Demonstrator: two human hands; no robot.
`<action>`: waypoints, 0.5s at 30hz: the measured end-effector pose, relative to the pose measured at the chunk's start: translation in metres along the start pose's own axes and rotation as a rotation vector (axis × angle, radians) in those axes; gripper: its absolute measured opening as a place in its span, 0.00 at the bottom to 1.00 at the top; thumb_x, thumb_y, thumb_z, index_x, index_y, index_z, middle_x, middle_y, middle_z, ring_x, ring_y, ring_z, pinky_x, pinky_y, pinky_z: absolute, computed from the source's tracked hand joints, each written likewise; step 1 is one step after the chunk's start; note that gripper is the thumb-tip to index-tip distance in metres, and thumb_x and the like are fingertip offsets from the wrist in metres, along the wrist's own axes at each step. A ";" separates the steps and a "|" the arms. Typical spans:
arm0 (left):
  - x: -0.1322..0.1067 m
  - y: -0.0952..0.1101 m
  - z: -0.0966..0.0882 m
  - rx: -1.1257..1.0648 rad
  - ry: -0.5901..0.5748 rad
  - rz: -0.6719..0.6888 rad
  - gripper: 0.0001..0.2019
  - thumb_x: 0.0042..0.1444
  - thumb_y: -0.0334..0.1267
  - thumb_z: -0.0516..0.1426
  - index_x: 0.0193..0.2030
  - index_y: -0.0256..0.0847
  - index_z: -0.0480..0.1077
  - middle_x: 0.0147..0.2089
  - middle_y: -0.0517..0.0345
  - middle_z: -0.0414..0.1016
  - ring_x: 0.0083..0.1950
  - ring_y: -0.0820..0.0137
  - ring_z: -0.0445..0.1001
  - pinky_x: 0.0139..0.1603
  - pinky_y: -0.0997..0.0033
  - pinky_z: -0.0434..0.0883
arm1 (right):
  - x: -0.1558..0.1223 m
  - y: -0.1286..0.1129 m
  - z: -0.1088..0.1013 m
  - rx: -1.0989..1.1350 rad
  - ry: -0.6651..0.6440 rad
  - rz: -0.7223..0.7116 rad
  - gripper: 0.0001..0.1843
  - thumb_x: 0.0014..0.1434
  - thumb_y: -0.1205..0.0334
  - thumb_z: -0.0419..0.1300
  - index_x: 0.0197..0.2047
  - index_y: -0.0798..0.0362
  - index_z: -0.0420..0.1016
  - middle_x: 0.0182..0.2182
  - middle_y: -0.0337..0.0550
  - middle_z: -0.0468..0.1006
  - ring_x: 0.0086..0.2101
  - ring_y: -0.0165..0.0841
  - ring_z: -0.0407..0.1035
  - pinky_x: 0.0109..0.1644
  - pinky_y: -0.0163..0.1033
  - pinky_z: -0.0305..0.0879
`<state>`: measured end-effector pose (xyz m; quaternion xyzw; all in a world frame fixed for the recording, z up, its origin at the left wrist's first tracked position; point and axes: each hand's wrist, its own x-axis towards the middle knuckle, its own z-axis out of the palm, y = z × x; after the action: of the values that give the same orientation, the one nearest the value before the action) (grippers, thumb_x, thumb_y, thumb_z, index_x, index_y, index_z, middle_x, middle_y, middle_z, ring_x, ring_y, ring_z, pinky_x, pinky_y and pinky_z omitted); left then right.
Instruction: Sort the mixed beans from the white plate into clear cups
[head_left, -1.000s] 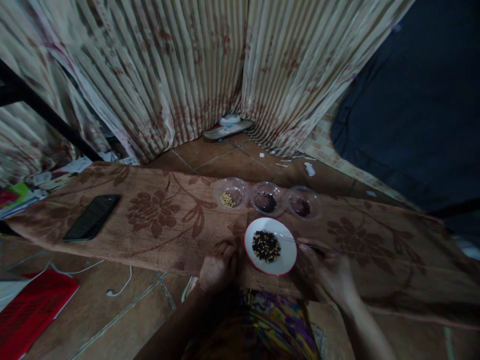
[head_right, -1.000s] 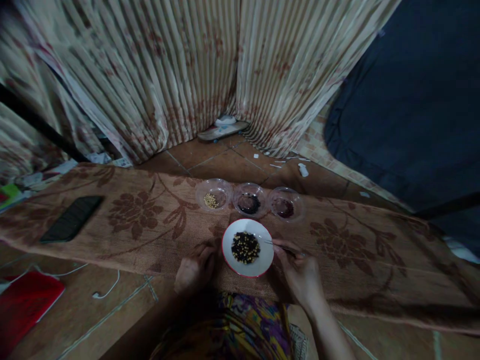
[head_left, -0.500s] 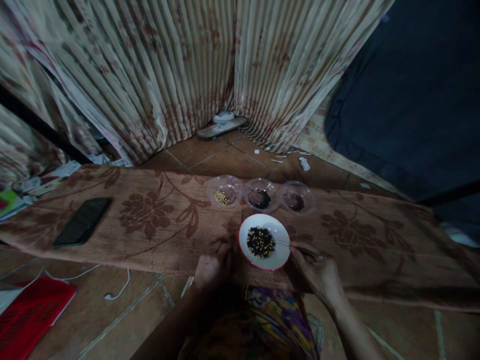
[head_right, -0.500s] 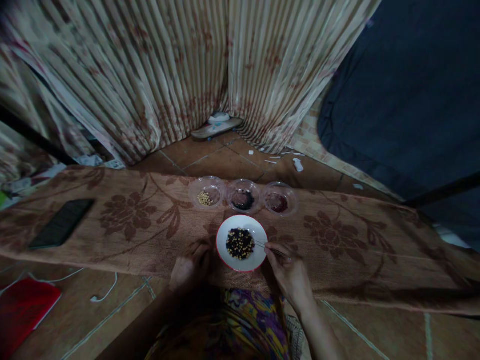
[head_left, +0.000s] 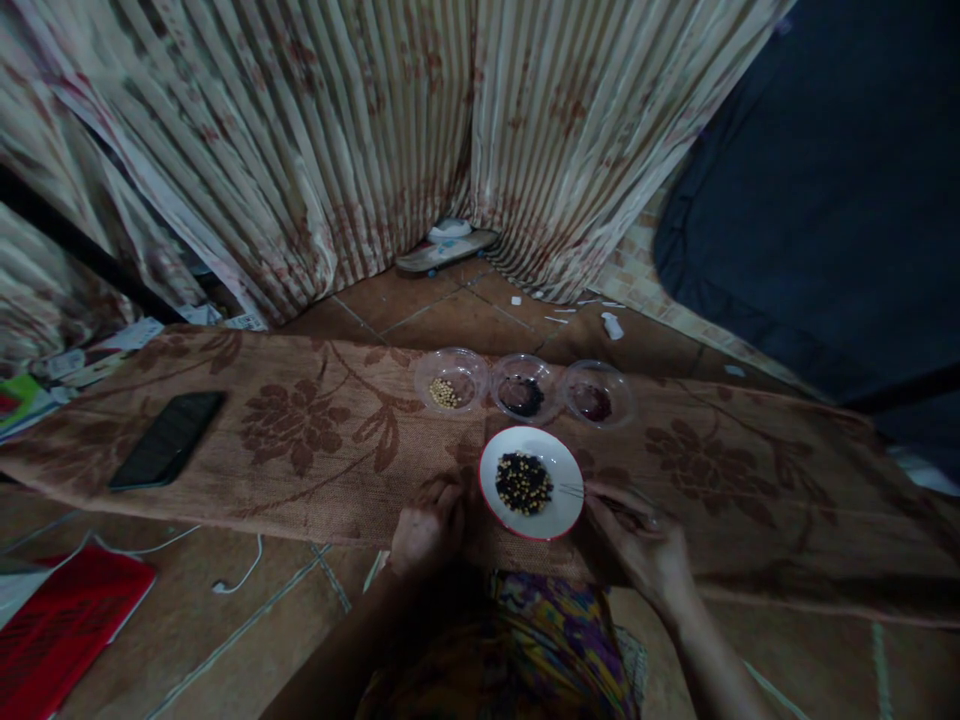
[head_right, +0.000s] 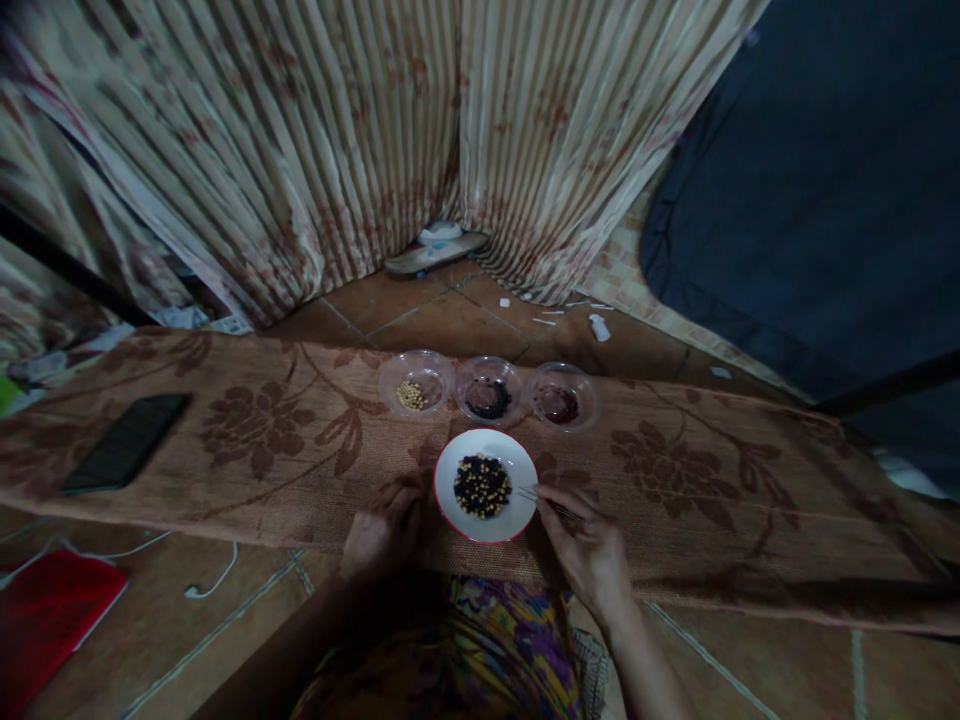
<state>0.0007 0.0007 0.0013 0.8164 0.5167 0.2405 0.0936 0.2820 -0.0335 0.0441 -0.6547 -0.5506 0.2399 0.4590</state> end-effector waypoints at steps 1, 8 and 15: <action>0.000 0.000 0.000 -0.001 0.001 -0.001 0.05 0.61 0.32 0.51 0.38 0.43 0.68 0.36 0.57 0.73 0.37 0.71 0.72 0.40 0.72 0.70 | -0.001 0.000 -0.001 -0.011 -0.021 -0.013 0.15 0.56 0.50 0.63 0.40 0.50 0.82 0.38 0.48 0.82 0.37 0.39 0.76 0.41 0.43 0.75; -0.001 -0.002 0.003 0.007 -0.017 -0.002 0.05 0.61 0.32 0.51 0.38 0.42 0.68 0.37 0.56 0.73 0.38 0.70 0.72 0.40 0.71 0.70 | -0.002 -0.005 -0.008 -0.123 -0.107 -0.076 0.12 0.58 0.52 0.62 0.41 0.48 0.82 0.40 0.45 0.83 0.39 0.39 0.77 0.44 0.44 0.74; -0.001 -0.002 0.004 0.011 -0.030 -0.008 0.06 0.62 0.33 0.50 0.38 0.42 0.68 0.37 0.56 0.73 0.38 0.70 0.72 0.39 0.71 0.70 | -0.005 0.000 -0.004 -0.055 -0.064 -0.026 0.13 0.56 0.51 0.63 0.40 0.49 0.82 0.39 0.47 0.83 0.38 0.40 0.78 0.43 0.45 0.75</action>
<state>0.0002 0.0012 -0.0032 0.8183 0.5199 0.2249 0.0977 0.2837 -0.0393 0.0449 -0.6516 -0.5800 0.2395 0.4262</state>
